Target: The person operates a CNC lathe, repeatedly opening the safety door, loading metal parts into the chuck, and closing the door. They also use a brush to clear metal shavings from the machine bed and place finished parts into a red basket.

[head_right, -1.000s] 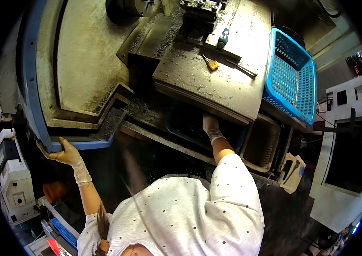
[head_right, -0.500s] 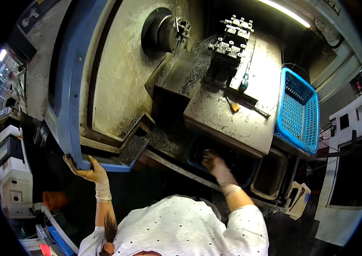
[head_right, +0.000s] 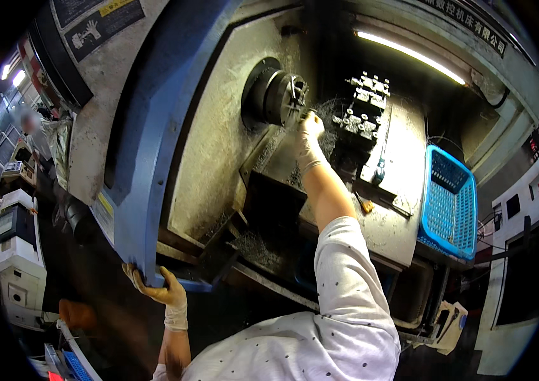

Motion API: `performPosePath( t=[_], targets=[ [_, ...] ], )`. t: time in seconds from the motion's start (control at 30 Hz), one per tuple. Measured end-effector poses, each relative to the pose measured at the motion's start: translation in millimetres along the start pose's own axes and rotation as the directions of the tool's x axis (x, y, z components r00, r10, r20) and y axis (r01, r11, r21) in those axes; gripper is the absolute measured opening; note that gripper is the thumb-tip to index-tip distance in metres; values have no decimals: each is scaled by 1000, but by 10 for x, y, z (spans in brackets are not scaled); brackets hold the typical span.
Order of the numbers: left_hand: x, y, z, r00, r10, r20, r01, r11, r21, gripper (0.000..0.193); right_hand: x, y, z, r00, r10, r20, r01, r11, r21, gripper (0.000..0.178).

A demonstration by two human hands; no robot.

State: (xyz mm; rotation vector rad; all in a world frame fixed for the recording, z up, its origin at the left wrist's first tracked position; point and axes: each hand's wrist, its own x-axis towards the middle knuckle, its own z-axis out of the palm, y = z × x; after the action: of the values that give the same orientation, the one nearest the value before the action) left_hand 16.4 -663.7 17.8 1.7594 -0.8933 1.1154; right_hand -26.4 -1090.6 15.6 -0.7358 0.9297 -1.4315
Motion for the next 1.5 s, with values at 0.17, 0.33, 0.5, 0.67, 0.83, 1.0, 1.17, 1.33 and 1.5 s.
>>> performPosePath(
  t=[0.17,0.33,0.5,0.67,0.83,1.0,1.17,1.33,1.5],
  targets=[
    [-16,-56,-59,999,27,-27,-26,999,40,43,212,55,31,968,-100,229,130,984,-119,19],
    [-70,-79,-89,1000,6,-8,-6,999,45,44,287,37,1,952,67,299,47,932,-360,20],
    [-52,-27,-145,999,-17,51,14,997,72,47,286,166,75,937,-196,289,313,837,-449,21],
    [-37,-29,-145,999,-15,51,12,998,60,48,321,147,71,905,-223,361,363,847,-388,20],
    [-42,-27,-92,1000,-24,-3,24,1000,-14,48,51,-511,320,912,-119,392,362,-213,-907,44],
    [-58,-61,-48,1000,15,-10,-16,998,-62,47,-165,-1091,617,236,228,945,531,-844,70,25],
    [-22,-180,-229,982,137,129,-97,956,-276,46,-216,-1200,703,485,260,835,699,-689,-191,21],
    [343,-532,-670,985,-18,174,54,978,-201,47,-152,-909,608,519,17,855,755,-478,-448,24],
    [1438,-620,-489,983,26,183,3,988,-153,58,-286,-918,535,608,-289,739,676,-298,-674,39]
  ],
)
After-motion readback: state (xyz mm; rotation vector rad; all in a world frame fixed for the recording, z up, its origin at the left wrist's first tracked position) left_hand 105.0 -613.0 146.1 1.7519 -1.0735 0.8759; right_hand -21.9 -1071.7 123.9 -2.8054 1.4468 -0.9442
